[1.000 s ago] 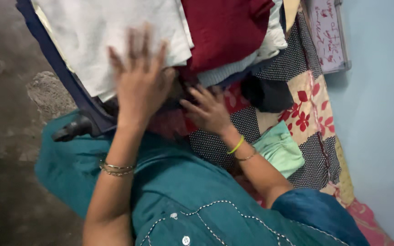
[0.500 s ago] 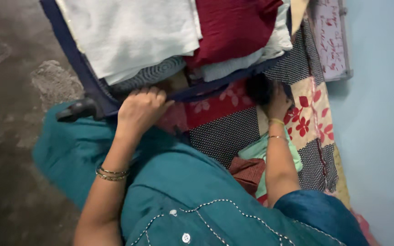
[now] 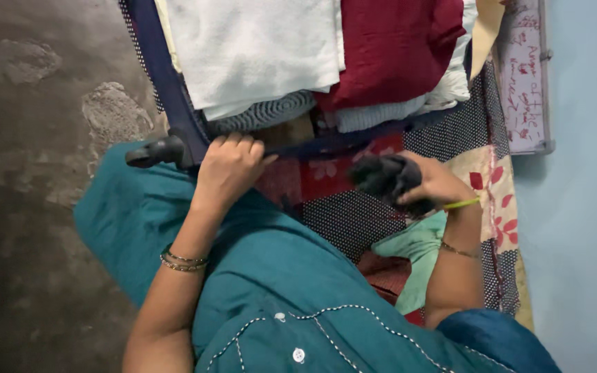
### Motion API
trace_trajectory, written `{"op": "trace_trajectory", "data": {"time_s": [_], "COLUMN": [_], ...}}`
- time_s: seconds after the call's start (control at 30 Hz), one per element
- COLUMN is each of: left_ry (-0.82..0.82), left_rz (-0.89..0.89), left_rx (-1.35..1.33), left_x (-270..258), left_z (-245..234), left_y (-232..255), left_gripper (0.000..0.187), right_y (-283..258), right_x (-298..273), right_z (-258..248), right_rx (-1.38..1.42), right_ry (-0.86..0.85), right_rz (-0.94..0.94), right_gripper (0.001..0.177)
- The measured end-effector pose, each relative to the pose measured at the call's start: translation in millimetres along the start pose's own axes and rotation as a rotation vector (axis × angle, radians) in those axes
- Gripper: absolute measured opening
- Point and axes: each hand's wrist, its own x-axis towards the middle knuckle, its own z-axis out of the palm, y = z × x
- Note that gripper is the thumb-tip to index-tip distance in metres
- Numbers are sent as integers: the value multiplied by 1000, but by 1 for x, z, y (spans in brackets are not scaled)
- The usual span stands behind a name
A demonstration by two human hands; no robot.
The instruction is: The person packs a suitcase by folding and placing various items of clothing and fabric inside, including a large patterned gray piece, a brown item, and several smaller garments, then closes the suitcase and presses down on the lid.
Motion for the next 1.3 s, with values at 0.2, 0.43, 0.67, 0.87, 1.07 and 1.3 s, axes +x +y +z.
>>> {"op": "trace_trajectory", "data": {"time_s": [0.2, 0.43, 0.67, 0.87, 1.07, 1.3], "left_ry": [13, 106, 11, 24, 70, 148], "left_rz": [-53, 23, 83, 106, 109, 170], "left_rx": [-24, -95, -31, -10, -31, 52], "left_x": [-13, -21, -21, -22, -20, -23], "left_z": [0, 5, 2, -2, 0, -6], "left_y": [-7, -15, -19, -21, -18, -19], "left_gripper": [33, 23, 12, 11, 21, 23], "right_y": [-158, -159, -160, -157, -166, -176], "right_x": [-25, 92, 92, 93, 119, 168], "right_z": [64, 157, 138, 119, 119, 127], "right_rx": [-428, -960, -737, -881, -876, -621], "right_ry": [436, 894, 356, 279, 158, -261], "right_rz": [-831, -1170, -1090, -1199, -1115, -1072], "right_gripper": [65, 42, 57, 61, 54, 36]}}
